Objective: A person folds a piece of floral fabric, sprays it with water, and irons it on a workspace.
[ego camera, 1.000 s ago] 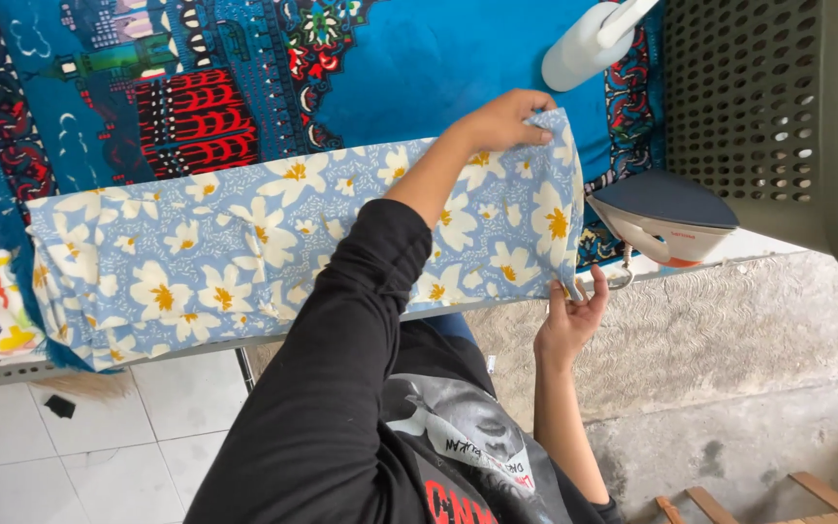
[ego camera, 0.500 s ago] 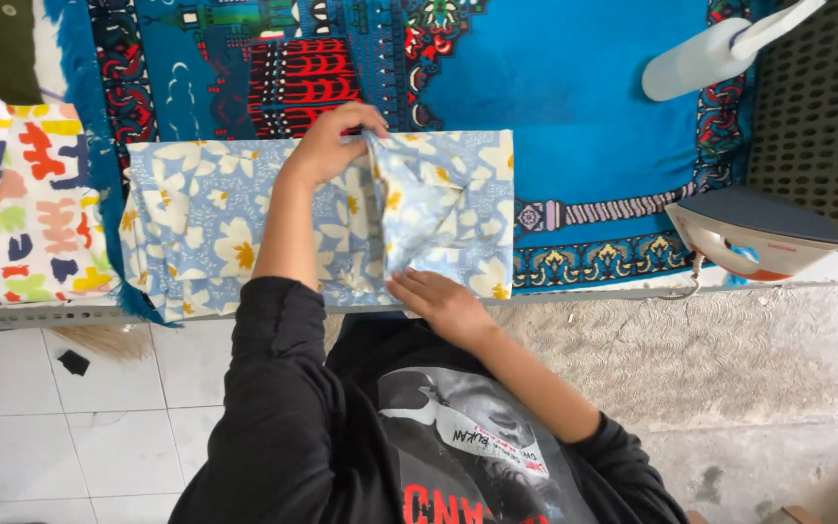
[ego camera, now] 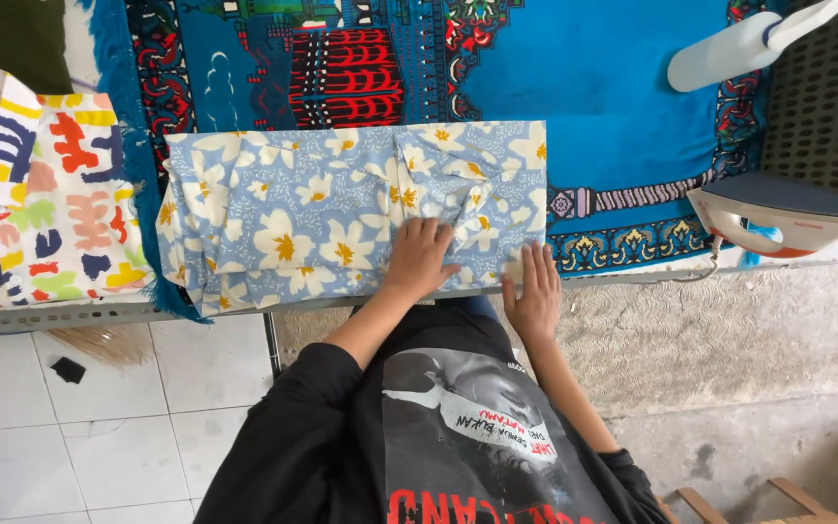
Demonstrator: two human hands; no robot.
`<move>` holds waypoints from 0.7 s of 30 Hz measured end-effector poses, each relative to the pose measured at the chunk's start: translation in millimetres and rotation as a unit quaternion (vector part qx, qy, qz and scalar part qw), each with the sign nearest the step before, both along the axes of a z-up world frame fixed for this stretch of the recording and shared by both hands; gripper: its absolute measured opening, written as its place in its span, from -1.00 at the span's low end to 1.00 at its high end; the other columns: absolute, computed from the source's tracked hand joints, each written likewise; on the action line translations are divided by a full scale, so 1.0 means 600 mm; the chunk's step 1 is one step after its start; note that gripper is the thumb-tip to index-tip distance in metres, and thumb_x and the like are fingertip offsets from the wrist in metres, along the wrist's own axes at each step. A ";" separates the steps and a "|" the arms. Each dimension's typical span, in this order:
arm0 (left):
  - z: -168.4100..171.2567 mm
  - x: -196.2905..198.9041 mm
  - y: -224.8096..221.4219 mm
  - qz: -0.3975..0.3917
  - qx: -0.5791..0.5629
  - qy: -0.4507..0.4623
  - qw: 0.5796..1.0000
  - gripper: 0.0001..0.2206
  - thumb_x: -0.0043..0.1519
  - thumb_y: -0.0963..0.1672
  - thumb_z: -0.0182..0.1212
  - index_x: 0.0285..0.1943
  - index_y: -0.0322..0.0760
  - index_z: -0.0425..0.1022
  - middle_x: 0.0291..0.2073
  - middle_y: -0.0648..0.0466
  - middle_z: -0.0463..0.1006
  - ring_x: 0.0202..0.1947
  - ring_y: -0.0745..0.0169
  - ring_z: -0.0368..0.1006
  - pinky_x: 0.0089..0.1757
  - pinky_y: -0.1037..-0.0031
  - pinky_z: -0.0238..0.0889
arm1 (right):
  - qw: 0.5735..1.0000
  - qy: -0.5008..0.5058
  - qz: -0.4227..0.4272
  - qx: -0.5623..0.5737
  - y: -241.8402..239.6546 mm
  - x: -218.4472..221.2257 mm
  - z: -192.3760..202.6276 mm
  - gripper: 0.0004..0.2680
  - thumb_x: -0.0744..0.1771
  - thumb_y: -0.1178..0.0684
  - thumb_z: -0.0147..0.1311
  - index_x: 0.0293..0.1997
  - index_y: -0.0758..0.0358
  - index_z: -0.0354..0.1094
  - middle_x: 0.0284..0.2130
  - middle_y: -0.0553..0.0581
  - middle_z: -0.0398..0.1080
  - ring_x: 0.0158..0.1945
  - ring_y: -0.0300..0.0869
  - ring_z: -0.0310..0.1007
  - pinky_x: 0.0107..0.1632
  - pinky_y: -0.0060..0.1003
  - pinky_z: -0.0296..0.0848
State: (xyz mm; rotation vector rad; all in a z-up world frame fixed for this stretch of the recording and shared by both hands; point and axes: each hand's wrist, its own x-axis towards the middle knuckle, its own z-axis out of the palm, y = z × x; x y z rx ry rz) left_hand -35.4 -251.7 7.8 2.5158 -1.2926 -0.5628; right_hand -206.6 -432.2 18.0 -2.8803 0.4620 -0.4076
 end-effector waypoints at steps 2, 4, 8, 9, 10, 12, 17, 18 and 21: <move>-0.010 0.005 -0.004 0.027 -0.022 -0.018 0.999 -0.59 0.20 0.03 0.30 0.12 -0.24 0.44 -0.07 -0.11 0.43 0.02 -0.13 0.39 0.03 0.04 0.24 | 0.997 0.068 0.003 0.019 -0.015 -0.005 -0.014 -0.56 0.40 -0.12 0.01 0.42 0.30 0.19 0.39 0.32 0.15 0.48 0.14 0.02 0.40 -0.02 0.06; -0.031 0.008 -0.011 0.054 -0.041 -0.038 0.997 -0.81 0.23 -0.09 0.27 -0.04 -0.21 0.57 -0.17 -0.08 0.49 -0.07 -0.11 0.46 -0.07 0.10 0.31 | 0.990 0.134 0.007 0.040 -0.027 -0.009 -0.024 -0.52 0.42 -0.16 -0.07 0.49 0.31 0.09 0.48 0.37 -0.01 0.55 0.20 -0.17 0.49 0.07 -0.14; -0.086 0.020 -0.010 0.301 -0.069 0.118 0.944 -0.75 0.19 0.01 0.09 -0.40 -0.15 0.52 -0.48 -0.03 0.51 -0.31 -0.17 0.55 -0.26 0.09 0.41 | 0.979 0.194 0.028 0.053 -0.037 -0.016 -0.036 -0.50 0.45 -0.23 -0.24 0.57 0.21 -0.07 0.53 0.37 -0.18 0.58 0.24 -0.36 0.51 0.12 -0.35; -0.097 0.024 -0.007 0.369 -0.052 0.199 0.906 -0.69 0.20 0.04 0.01 -0.44 -0.17 0.48 -0.51 -0.08 0.54 -0.31 -0.27 0.56 -0.27 0.02 0.40 | 0.976 0.206 0.028 0.066 -0.038 -0.018 -0.037 -0.50 0.45 -0.24 -0.27 0.58 0.18 -0.09 0.54 0.36 -0.22 0.58 0.25 -0.41 0.52 0.11 -0.40; -0.078 0.028 -0.004 0.367 -0.051 0.198 0.907 -0.69 0.20 0.04 0.01 -0.44 -0.17 0.48 -0.51 -0.08 0.54 -0.31 -0.27 0.56 -0.27 0.02 0.40 | 0.976 0.205 0.026 0.068 -0.040 -0.020 -0.039 -0.50 0.45 -0.24 -0.27 0.58 0.18 -0.09 0.54 0.36 -0.22 0.58 0.25 -0.41 0.52 0.11 -0.40; -0.039 0.039 0.001 0.382 -0.011 0.165 0.909 -0.70 0.30 -0.02 -0.05 -0.47 -0.11 0.47 -0.56 0.06 0.51 -0.41 -0.02 0.56 -0.28 0.22 0.44 | 0.975 0.207 0.029 0.073 -0.044 -0.021 -0.042 -0.49 0.44 -0.24 -0.25 0.58 0.14 -0.11 0.55 0.33 -0.23 0.59 0.24 -0.43 0.52 0.11 -0.42; 0.032 0.066 -0.004 0.289 -0.025 0.007 0.957 -0.83 0.29 -0.09 0.05 -0.29 -0.22 0.50 -0.43 -0.01 0.49 -0.32 -0.03 0.56 -0.27 0.27 0.43 | 0.973 0.211 0.035 0.082 -0.052 -0.024 -0.056 -0.46 0.42 -0.29 -0.24 0.60 0.06 -0.18 0.56 0.26 -0.30 0.59 0.23 -0.50 0.51 0.12 -0.45; 0.050 0.075 -0.009 0.249 -0.047 -0.044 0.966 -0.87 0.29 -0.12 0.11 -0.15 -0.26 0.51 -0.31 -0.04 0.49 -0.22 -0.05 0.54 -0.20 0.27 0.42 | 0.974 0.208 0.036 0.084 -0.052 -0.026 -0.058 -0.46 0.42 -0.28 -0.22 0.61 0.05 -0.19 0.56 0.26 -0.31 0.59 0.23 -0.50 0.51 0.12 -0.44; 0.038 0.108 -0.021 0.133 -0.110 -0.079 0.982 -0.73 0.31 -0.20 0.16 0.20 -0.25 0.48 -0.06 -0.09 0.45 0.01 -0.15 0.47 -0.08 0.17 0.39 | 0.976 0.198 0.034 0.089 -0.051 -0.026 -0.057 -0.46 0.42 -0.26 -0.21 0.61 0.05 -0.20 0.57 0.24 -0.32 0.59 0.22 -0.52 0.50 0.12 -0.44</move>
